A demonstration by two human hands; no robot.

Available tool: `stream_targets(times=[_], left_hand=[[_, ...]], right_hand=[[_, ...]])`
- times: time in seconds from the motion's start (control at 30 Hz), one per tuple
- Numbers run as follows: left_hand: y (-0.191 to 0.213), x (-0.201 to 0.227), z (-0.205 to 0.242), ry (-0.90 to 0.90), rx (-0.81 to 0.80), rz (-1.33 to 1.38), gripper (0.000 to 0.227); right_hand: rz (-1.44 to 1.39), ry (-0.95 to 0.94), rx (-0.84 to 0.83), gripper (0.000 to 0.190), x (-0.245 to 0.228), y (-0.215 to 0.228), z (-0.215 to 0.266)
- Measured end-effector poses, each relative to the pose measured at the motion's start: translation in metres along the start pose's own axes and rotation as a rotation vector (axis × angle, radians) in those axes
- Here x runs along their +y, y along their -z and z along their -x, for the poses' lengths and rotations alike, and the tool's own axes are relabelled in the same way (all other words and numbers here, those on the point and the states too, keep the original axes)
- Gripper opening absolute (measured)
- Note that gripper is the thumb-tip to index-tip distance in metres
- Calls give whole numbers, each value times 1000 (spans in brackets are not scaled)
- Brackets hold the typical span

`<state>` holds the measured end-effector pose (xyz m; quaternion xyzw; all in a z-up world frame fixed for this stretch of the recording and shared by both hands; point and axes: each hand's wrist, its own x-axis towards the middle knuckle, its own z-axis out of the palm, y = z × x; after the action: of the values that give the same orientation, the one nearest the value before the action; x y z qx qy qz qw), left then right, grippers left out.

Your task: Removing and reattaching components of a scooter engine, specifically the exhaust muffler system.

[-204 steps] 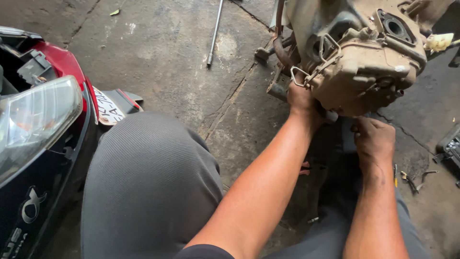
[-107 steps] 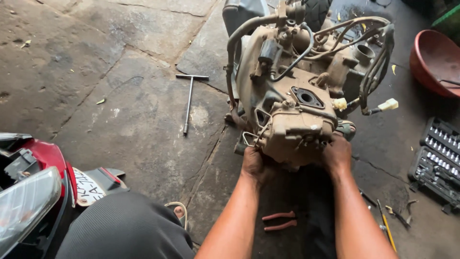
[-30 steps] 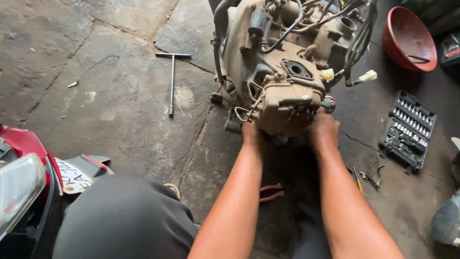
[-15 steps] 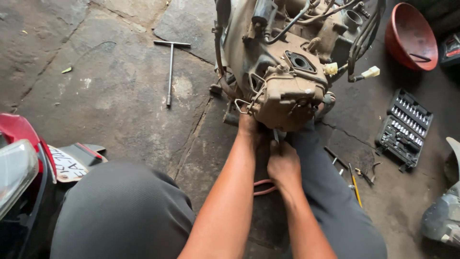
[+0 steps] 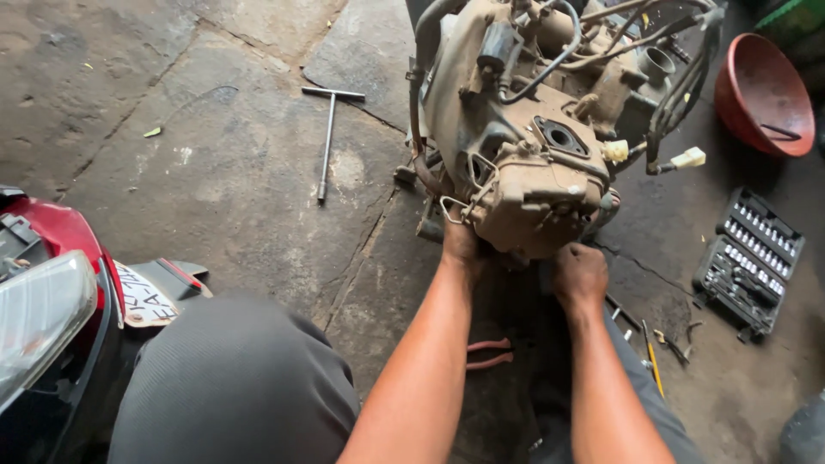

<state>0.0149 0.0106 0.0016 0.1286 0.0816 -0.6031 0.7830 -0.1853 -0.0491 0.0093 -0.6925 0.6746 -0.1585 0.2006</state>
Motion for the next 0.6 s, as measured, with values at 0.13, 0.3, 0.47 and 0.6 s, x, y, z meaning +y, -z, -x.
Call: stream_targets(times=[0.13,0.3,0.47,0.6], left_hand=[[20,-8,-6,65,-45,45,57],[-13,3,10,124,39,40,64],[23,-8,-4,71,9,44,58],[34,-13,-16,-15,18,15,49]], right_hand=[[6,131,6,30,-2,-1,-27],[100,280,-13,29,-23,2,-27],[274,379,34,17,24,-30,-4],[-94,104,107,41,-24,-29,88]])
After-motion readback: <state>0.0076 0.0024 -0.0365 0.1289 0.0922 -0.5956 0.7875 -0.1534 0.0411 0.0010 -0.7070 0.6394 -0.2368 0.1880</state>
